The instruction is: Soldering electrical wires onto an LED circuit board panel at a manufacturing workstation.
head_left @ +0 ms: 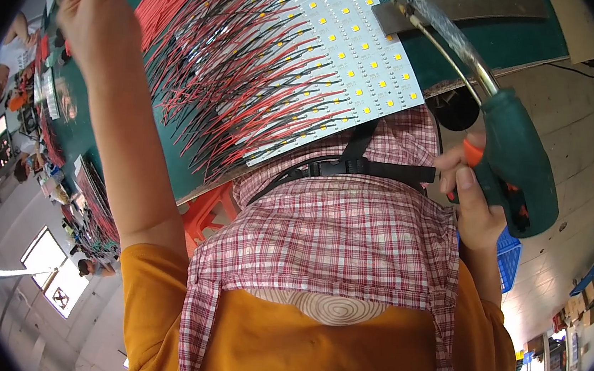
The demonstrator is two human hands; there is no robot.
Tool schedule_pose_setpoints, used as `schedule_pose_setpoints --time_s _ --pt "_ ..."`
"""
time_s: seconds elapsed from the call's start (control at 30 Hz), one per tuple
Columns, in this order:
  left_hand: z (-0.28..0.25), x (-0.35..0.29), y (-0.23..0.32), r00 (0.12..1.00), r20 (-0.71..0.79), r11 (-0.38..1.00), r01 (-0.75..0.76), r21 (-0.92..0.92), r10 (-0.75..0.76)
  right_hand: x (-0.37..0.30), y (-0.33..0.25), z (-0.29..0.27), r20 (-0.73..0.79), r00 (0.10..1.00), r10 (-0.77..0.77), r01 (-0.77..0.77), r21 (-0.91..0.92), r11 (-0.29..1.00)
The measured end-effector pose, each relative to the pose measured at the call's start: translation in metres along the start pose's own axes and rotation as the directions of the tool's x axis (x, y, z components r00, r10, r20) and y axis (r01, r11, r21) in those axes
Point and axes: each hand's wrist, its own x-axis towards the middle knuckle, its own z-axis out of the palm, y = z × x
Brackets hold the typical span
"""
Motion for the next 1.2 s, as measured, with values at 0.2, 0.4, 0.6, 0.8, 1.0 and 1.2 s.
schedule_pose_setpoints --time_s 0.2,0.4,0.6,0.8,1.0,1.2 --pt "0.037 -0.114 0.06 0.694 0.617 0.638 -0.673 0.374 0.371 -0.037 -0.007 -0.016 0.056 0.976 0.212 -0.213 0.011 0.977" --pt "0.061 -0.151 0.051 0.764 0.582 0.747 -0.554 0.368 0.279 -0.034 -0.01 -0.03 0.239 0.949 0.206 -0.173 -0.15 0.973" --pt "0.074 -0.156 0.039 0.759 0.54 0.697 -0.606 0.384 0.364 -0.039 -0.008 -0.024 0.177 0.951 0.254 -0.203 -0.262 0.943" --pt "0.077 -0.159 0.04 0.772 0.532 0.7 -0.591 0.402 0.347 -0.034 -0.014 -0.029 0.243 0.948 0.207 0.023 -0.7 0.714" --pt "0.08 -0.158 0.043 0.768 0.536 0.694 -0.597 0.403 0.35 -0.045 -0.003 -0.026 0.086 0.981 0.172 -0.107 -0.499 0.86" --pt "0.078 -0.157 0.043 0.756 0.563 0.682 -0.607 0.408 0.335 -0.039 -0.008 -0.03 0.213 0.961 0.178 -0.012 -0.609 0.793"
